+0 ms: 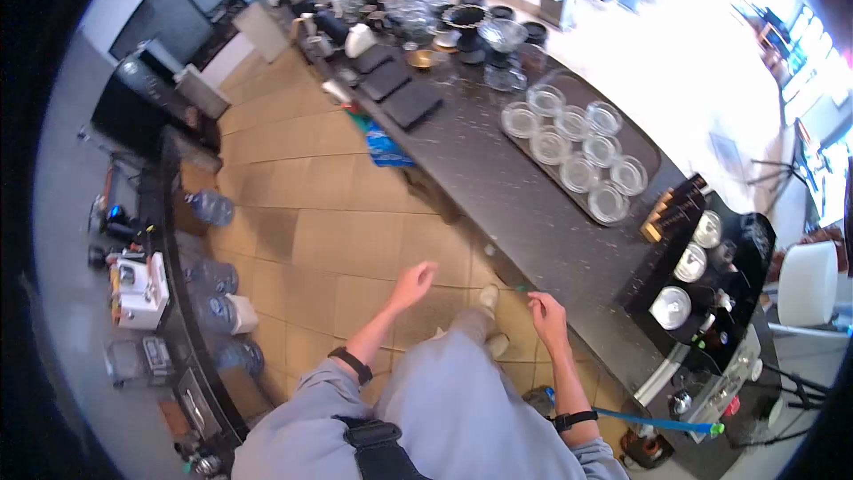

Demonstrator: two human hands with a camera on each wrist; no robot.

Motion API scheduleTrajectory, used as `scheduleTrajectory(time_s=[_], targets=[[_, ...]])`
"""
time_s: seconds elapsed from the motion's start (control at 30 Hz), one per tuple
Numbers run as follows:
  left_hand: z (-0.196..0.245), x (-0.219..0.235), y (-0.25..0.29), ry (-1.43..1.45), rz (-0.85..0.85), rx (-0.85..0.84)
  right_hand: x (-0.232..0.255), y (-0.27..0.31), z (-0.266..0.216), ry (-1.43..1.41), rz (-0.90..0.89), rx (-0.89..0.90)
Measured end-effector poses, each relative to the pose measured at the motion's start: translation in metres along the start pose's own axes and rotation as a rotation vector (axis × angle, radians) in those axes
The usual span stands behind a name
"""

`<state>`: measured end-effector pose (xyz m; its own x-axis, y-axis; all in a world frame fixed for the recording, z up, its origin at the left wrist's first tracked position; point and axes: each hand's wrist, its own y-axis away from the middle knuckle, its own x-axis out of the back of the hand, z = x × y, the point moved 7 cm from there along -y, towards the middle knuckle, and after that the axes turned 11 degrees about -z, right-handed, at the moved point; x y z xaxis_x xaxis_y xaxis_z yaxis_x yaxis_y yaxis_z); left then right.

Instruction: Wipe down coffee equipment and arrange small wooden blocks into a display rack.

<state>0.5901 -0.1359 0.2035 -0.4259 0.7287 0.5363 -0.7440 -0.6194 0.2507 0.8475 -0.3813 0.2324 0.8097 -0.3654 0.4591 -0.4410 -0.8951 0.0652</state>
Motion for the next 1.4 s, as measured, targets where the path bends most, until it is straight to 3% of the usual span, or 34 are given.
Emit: scheduleTrajectory(time_s=[0.07, 0.13, 0.17, 0.2, 0.23, 0.33, 0.47, 0.53, 0.63, 0.67, 0.7, 0.77, 0.8, 0.83, 0.9, 0.97, 1.03, 1.07, 1.1, 1.17, 1.2, 1.27, 1.37, 1.4], targets=[[-0.091, 0.012, 0.062, -0.179, 0.012, 0.132, -0.027, 0.006, 0.002, 0.010, -0.015, 0.037], [-0.189, 0.020, 0.133, -0.377, -0.120, 0.353, -0.064, 0.006, 0.025, 0.125, -0.128, -0.019], [-0.207, 0.029, 0.170, -0.371, -0.044, 0.363, -0.071, 0.004, 0.025, 0.138, -0.131, 0.010], [-0.198, 0.038, 0.206, -0.272, -0.127, 0.562, -0.084, 0.004, 0.028, 0.190, -0.223, -0.019], [-0.213, 0.044, 0.228, -0.225, -0.108, 0.603, -0.098, 0.002, 0.032, 0.244, -0.313, -0.049], [-0.286, 0.031, 0.301, -0.298, -0.205, 0.805, -0.132, -0.008, 0.054, 0.263, -0.449, -0.086], [-0.337, 0.024, 0.344, -0.072, -0.097, 0.804, -0.174, -0.040, 0.078, 0.541, -0.642, -0.114], [-0.366, 0.028, 0.344, 0.084, -0.041, 0.824, -0.204, -0.058, 0.111, 0.458, -0.848, -0.279], [-0.410, 0.057, 0.347, 0.243, 0.088, 0.837, -0.248, -0.095, 0.109, 0.504, -0.937, -0.347], [-0.419, 0.078, 0.346, 0.247, 0.197, 0.835, -0.269, -0.108, 0.153, 0.345, -1.082, -0.412], [-0.426, 0.099, 0.347, 0.247, 0.304, 0.835, -0.276, -0.122, 0.146, 0.358, -1.095, -0.409], [-0.426, 0.140, 0.335, 0.251, 0.348, 0.765, -0.303, -0.153, 0.121, -0.248, -0.996, -0.768], [-0.422, 0.162, 0.329, 0.234, 0.380, 0.690, -0.325, -0.176, 0.077, 0.193, -1.080, -0.225], [-0.428, 0.175, 0.322, 0.233, 0.393, 0.693, -0.341, -0.183, 0.042, 0.195, -1.087, -0.213], [-0.445, 0.199, 0.295, 0.363, 0.404, 0.558, -0.346, -0.203, -0.003, 0.165, -0.757, -0.501], [-0.430, 0.236, 0.283, 0.393, 0.405, 0.535, -0.367, -0.219, -0.025, 0.092, -0.803, -0.510], [-0.424, 0.270, 0.269, 0.420, 0.416, 0.510, -0.393, -0.237, 0.010, 0.220, -0.880, -0.511], [-0.424, 0.283, 0.261, 0.448, 0.398, 0.481, -0.415, -0.258, 0.083, 0.256, -1.019, -0.424], [-0.427, 0.297, 0.252, 0.476, 0.380, 0.452, -0.419, -0.259, 0.105, 0.260, -1.028, -0.411], [-0.432, 0.327, 0.243, 0.586, 0.381, 0.438, -0.458, -0.265, 0.090, 0.069, -1.252, 0.104], [-0.436, 0.341, 0.238, 0.699, 0.365, 0.421, -0.478, -0.279, 0.092, 0.066, -1.261, 0.114], [-0.459, 0.373, 0.231, 0.701, 0.372, 0.407, -0.526, -0.288, 0.139, -0.211, -1.402, -0.871], [-0.503, 0.412, 0.228, 0.768, 0.336, 0.470, -0.584, -0.332, 0.137, -0.487, -1.628, -1.011], [-0.522, 0.427, 0.230, 0.828, 0.302, 0.540, -0.605, -0.359, 0.129, -0.235, -1.526, -0.851]])
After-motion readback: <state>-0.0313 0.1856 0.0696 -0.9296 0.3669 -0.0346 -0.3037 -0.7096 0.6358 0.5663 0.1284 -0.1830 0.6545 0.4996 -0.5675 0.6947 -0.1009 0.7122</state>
